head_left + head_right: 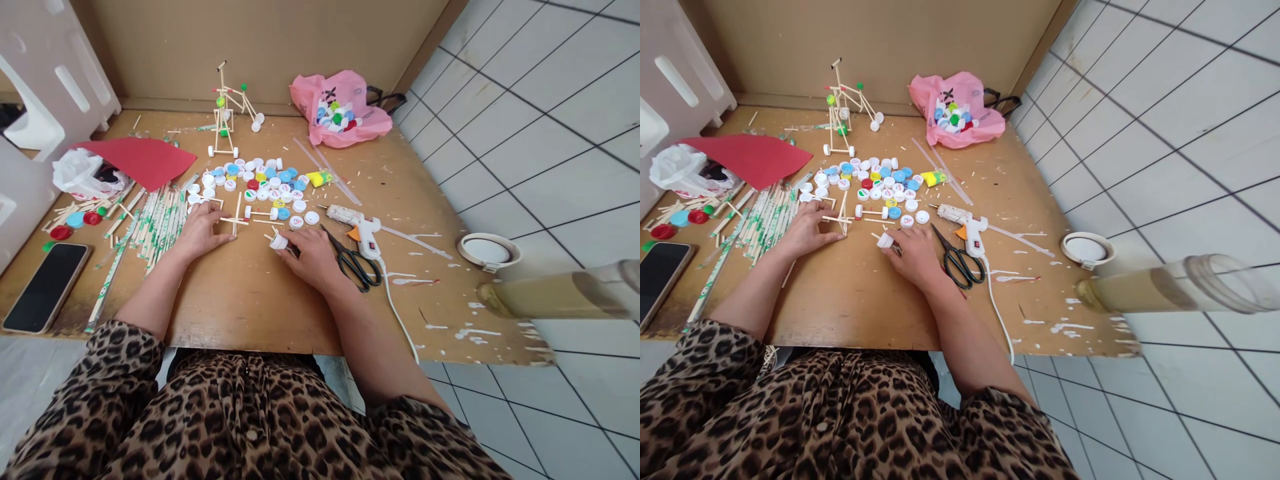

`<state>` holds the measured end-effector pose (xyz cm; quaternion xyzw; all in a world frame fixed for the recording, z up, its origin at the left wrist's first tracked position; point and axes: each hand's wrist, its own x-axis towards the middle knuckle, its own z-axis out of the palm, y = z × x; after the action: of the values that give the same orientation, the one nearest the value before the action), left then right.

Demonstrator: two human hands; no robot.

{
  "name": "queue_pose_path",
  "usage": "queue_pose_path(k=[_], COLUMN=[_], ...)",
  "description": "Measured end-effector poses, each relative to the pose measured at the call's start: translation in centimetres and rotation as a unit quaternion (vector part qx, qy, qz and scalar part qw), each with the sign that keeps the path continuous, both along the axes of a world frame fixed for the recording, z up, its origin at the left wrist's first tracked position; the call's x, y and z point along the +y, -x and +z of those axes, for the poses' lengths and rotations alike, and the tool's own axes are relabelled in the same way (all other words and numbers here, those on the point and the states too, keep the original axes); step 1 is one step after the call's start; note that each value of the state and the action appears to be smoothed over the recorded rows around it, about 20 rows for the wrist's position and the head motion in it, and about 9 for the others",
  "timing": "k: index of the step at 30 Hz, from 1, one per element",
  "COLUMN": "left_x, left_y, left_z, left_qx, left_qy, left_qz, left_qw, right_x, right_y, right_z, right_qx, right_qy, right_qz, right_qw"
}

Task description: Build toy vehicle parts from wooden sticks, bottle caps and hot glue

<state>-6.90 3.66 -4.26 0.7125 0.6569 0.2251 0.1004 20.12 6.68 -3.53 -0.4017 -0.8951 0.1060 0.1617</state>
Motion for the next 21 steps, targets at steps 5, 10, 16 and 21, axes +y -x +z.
queue_pose_path(k=[5,10,16,21], left_x=[-0.7,-1.6,-2.0,-2.2], left_y=[0.5,1.2,1.1,0.8], left_z=[-0.1,0.6,1.3,1.2], left_qx=[0.017,0.015,0.006,0.010], left_qy=[-0.017,-0.002,0.024,0.025], left_qz=[0.012,0.033,0.056,0.054], left_qw=[1.000,0.999,0.998,0.998], right_x=[-0.1,-0.1,0.6,1.7], right_y=[0.1,0.0,-0.5,-1.6], right_z=[0.2,0.2,-0.2,-0.6], right_qx=[-0.014,0.000,0.029,0.041], right_qy=[0.012,-0.003,-0.031,-0.056], right_qz=[-0.011,-0.013,-0.088,-0.155], right_qw=[1.000,1.000,0.995,0.985])
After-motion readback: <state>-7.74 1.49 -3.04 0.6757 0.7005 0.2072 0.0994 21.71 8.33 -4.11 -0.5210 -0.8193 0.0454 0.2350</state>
